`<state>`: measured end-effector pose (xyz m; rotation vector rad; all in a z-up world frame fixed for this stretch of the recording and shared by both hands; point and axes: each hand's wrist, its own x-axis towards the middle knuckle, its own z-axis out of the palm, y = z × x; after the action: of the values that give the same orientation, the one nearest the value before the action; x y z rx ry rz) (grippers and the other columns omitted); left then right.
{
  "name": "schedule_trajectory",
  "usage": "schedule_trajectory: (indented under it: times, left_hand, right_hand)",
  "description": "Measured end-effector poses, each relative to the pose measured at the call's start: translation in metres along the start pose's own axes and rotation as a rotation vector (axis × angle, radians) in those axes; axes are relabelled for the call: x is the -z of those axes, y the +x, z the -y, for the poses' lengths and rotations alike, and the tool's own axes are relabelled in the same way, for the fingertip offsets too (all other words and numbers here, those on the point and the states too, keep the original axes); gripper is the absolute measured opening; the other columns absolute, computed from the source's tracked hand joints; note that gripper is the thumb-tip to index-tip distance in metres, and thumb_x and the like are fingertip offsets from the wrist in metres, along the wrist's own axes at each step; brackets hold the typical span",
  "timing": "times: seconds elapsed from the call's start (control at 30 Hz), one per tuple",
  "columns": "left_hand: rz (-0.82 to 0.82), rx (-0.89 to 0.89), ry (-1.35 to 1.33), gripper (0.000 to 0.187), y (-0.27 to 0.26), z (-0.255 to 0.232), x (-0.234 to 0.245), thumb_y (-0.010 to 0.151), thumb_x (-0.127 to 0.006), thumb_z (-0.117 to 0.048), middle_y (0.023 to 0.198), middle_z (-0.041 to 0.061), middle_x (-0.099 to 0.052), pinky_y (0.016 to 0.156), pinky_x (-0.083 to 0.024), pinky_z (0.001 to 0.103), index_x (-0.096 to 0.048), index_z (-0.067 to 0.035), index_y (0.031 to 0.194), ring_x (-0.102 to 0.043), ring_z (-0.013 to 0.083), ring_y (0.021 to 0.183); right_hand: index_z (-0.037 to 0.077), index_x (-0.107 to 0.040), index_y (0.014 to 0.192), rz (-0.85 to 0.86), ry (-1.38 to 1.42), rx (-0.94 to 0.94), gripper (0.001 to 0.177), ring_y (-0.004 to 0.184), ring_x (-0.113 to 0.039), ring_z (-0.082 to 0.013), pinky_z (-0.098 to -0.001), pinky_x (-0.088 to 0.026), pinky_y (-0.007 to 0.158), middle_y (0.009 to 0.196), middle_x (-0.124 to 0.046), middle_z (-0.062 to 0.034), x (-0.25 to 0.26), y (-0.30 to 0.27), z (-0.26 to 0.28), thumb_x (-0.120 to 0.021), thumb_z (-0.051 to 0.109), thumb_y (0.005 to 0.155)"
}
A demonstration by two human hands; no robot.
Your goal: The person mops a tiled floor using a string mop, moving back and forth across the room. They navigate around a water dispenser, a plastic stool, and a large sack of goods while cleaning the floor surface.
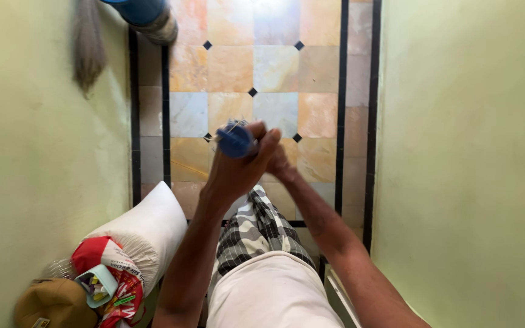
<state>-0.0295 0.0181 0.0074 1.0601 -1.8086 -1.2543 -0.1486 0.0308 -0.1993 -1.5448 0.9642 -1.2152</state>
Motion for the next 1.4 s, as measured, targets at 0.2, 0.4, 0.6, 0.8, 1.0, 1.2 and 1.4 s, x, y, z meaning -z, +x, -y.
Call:
schedule_trajectory:
  times: [0.2, 0.4, 0.6, 0.8, 1.0, 1.2, 1.4]
  left_hand:
    - [0.223, 0.015, -0.009, 0.037, 0.046, 0.005, -0.076, 0.105, -0.058, -0.033, 0.056, 0.000, -0.054, 0.037, -0.044, 0.028, -0.056, -0.010, 0.076, -0.052, 0.0075, 0.043]
    - [0.276, -0.381, -0.194, 0.030, 0.049, 0.019, -0.122, 0.109, -0.061, -0.027, 0.067, 0.002, -0.057, 0.052, -0.048, 0.029, -0.060, -0.011, 0.083, -0.055, 0.0106, 0.057]
    - [0.355, -0.313, -0.153, 0.033, 0.004, 0.069, -0.152, 0.104, -0.067, -0.016, 0.062, 0.005, -0.047, 0.050, -0.040, 0.038, -0.053, -0.008, 0.074, -0.046, 0.0168, 0.052]
    - [0.427, -0.359, -0.186, 0.035, -0.039, 0.074, -0.155, 0.106, -0.065, -0.016, 0.065, 0.004, -0.053, 0.051, -0.046, 0.035, -0.052, -0.011, 0.073, -0.052, 0.0144, 0.055]
    - [0.487, -0.149, -0.174, 0.026, -0.026, 0.042, -0.097, 0.107, -0.059, -0.018, 0.071, 0.004, -0.063, 0.048, -0.050, 0.025, -0.062, -0.011, 0.083, -0.061, 0.0094, 0.052]
    - [0.147, -0.130, -0.126, 0.024, -0.051, 0.007, -0.002, 0.109, -0.062, -0.026, 0.089, 0.013, -0.073, 0.064, -0.062, 0.028, -0.070, -0.004, 0.108, -0.071, 0.0128, 0.073]
    - [0.038, 0.091, 0.092, 0.026, -0.092, -0.011, 0.098, 0.104, -0.065, -0.018, 0.069, 0.007, -0.062, 0.059, -0.047, 0.027, -0.066, -0.002, 0.084, -0.054, 0.0077, 0.065]
  right_hand:
    - [0.006, -0.065, 0.109, -0.197, -0.017, -0.154, 0.025, 0.093, -0.067, -0.0221, -0.0378, -0.059, 0.081, 0.104, -0.069, -0.0085, 0.086, -0.028, -0.046, -0.068, 0.028, 0.100]
    - [0.007, -0.066, 0.096, -0.208, -0.714, -0.427, 0.023, 0.084, -0.069, -0.0280, -0.0425, -0.058, 0.074, 0.094, -0.070, -0.0117, 0.168, -0.086, -0.110, -0.066, 0.030, 0.101]
    - [0.009, -0.067, 0.083, -0.274, -0.922, -0.663, 0.030, 0.074, -0.070, -0.0340, -0.0472, -0.057, 0.068, 0.084, -0.071, -0.0149, 0.202, -0.161, -0.147, -0.065, 0.031, 0.102]
    - [0.007, -0.060, 0.083, -0.607, -0.925, -0.514, 0.031, 0.075, -0.068, -0.0369, -0.0470, -0.056, 0.068, 0.082, -0.066, -0.0180, 0.148, -0.204, -0.163, -0.066, 0.029, 0.105]
    - [0.006, -0.062, 0.086, -0.791, -0.738, -0.491, 0.027, 0.074, -0.067, -0.0298, -0.0410, -0.056, 0.069, 0.081, -0.067, -0.0138, 0.068, -0.165, -0.157, -0.063, 0.025, 0.104]
    - [0.004, -0.065, 0.090, -0.801, -0.361, -0.383, 0.023, 0.079, -0.067, -0.0224, -0.0343, -0.056, 0.073, 0.085, -0.069, -0.0100, -0.061, -0.099, -0.159, -0.057, 0.021, 0.105]
    - [0.009, -0.066, 0.091, -0.511, -0.214, -0.599, 0.036, 0.076, -0.066, -0.0162, -0.0325, -0.055, 0.071, 0.081, -0.071, -0.0048, -0.194, -0.048, -0.151, -0.043, 0.027, 0.112]
